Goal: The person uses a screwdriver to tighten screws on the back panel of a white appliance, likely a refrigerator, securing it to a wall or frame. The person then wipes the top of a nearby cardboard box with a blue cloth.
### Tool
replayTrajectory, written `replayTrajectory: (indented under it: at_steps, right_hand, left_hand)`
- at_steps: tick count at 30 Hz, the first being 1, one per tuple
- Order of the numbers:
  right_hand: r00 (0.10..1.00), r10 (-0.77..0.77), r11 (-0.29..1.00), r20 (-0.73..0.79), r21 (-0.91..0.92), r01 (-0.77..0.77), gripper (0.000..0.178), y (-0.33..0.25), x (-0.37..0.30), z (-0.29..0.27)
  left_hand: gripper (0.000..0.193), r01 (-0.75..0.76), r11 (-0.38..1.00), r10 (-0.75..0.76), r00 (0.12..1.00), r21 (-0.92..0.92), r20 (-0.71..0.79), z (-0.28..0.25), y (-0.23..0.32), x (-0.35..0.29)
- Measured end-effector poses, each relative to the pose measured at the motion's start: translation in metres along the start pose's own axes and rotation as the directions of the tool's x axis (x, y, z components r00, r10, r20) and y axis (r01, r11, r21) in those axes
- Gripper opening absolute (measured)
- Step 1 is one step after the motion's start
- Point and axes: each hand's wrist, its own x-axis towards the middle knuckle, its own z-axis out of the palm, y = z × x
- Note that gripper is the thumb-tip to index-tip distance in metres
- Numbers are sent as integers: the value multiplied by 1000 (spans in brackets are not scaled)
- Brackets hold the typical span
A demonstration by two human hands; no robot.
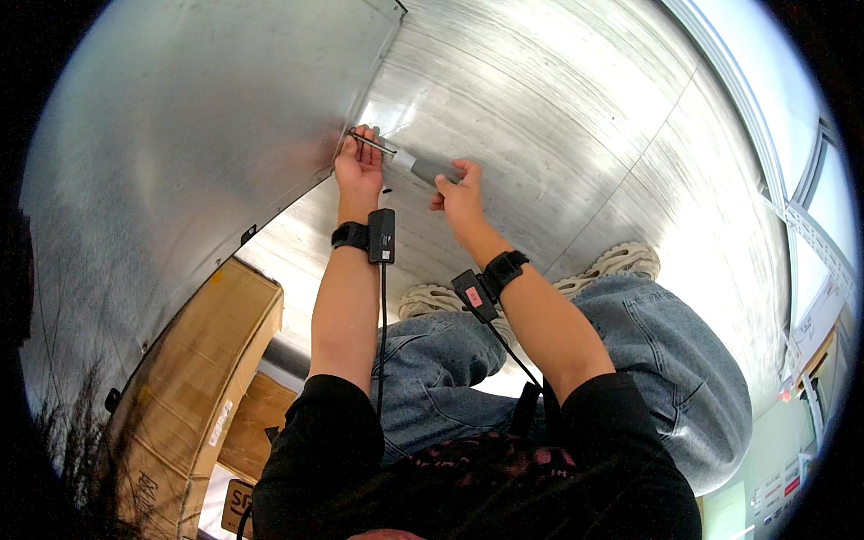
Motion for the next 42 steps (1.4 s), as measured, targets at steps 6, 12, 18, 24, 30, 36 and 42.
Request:
replayTrajectory:
  at_steps: [6, 12, 18, 24, 30, 36, 42]
  right_hand:
    - [990, 114, 993, 78, 29, -117, 41, -8, 2, -3]
    - [985, 134, 991, 110, -42, -130, 44, -15, -2, -5]
    - [1000, -12, 999, 8, 51, 11, 45, -9, 0, 2]
    - [990, 117, 992, 80, -50, -113, 45, -20, -2, -3]
    - [998, 46, 999, 35, -27, -45, 45, -14, 2, -4]
    - [998, 21, 998, 65, -54, -17, 42, -10, 3, -4]
    - [962, 192, 971, 196, -179, -157, 40, -23, 4, -17]
  left_hand:
    - [21, 0, 1000, 0, 1000, 9, 2, -2, 1, 1]
    - [17, 21, 1000, -21, 999, 13, 28, -8, 0, 7]
    - [17, 16, 1000, -16, 1000, 8, -9, -5, -1, 6]
    - [17, 13, 1000, -13, 1000, 9, -25, -6, 0, 5]
    - [17, 14, 999, -14, 1000, 36, 20, -7, -1, 7]
    - [18, 15, 999, -15, 1000, 44, -8, -6, 0, 6]
    - [19, 3, 1000, -3, 1000, 14, 2, -3, 2, 1]
